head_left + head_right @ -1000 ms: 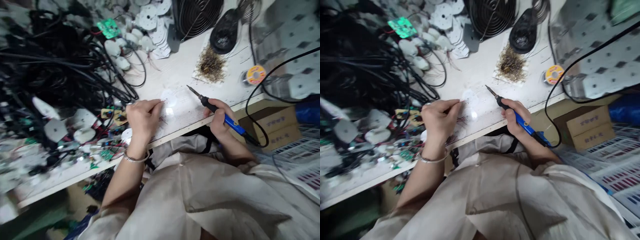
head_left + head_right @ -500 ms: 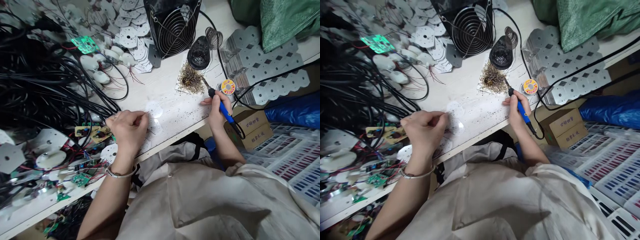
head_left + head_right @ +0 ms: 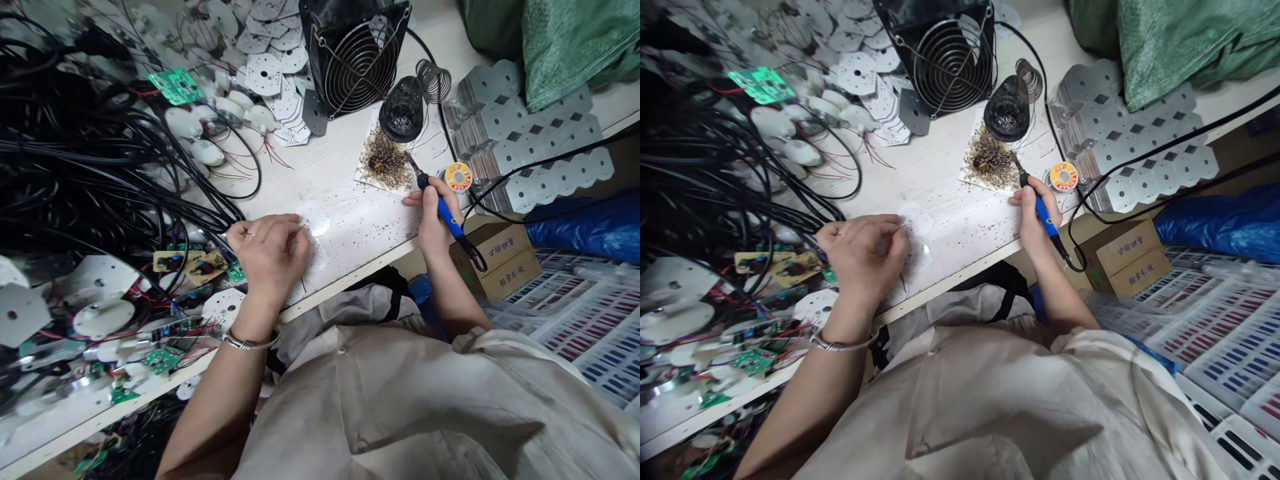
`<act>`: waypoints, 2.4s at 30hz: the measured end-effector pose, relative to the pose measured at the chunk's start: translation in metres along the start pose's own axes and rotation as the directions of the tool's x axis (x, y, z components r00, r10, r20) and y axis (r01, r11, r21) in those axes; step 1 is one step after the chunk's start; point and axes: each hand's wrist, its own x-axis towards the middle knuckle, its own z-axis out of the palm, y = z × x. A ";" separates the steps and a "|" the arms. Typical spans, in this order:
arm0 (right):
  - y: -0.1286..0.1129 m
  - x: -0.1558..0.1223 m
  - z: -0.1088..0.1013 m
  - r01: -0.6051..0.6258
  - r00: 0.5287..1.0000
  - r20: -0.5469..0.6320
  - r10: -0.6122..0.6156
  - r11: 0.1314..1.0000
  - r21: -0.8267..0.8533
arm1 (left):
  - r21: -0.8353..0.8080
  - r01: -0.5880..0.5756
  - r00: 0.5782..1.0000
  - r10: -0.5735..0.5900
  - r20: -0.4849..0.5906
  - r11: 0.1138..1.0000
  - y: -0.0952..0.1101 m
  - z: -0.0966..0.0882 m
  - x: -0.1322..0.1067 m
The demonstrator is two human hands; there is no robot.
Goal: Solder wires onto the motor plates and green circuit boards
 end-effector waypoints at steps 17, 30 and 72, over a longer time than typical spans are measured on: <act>-0.026 -0.030 0.005 -0.073 0.989 0.142 0.046 0.979 0.192 | 0.079 0.070 0.997 -0.071 0.017 0.994 0.002 0.010 -0.007; -0.035 -0.063 0.038 -0.321 0.840 0.495 0.221 0.938 0.126 | 0.053 0.123 0.989 -0.127 0.072 0.991 0.003 0.008 -0.005; -0.027 -0.062 0.036 -0.206 0.838 0.542 0.070 0.959 0.195 | 0.172 -0.005 0.990 -0.020 0.141 0.985 -0.003 0.002 -0.001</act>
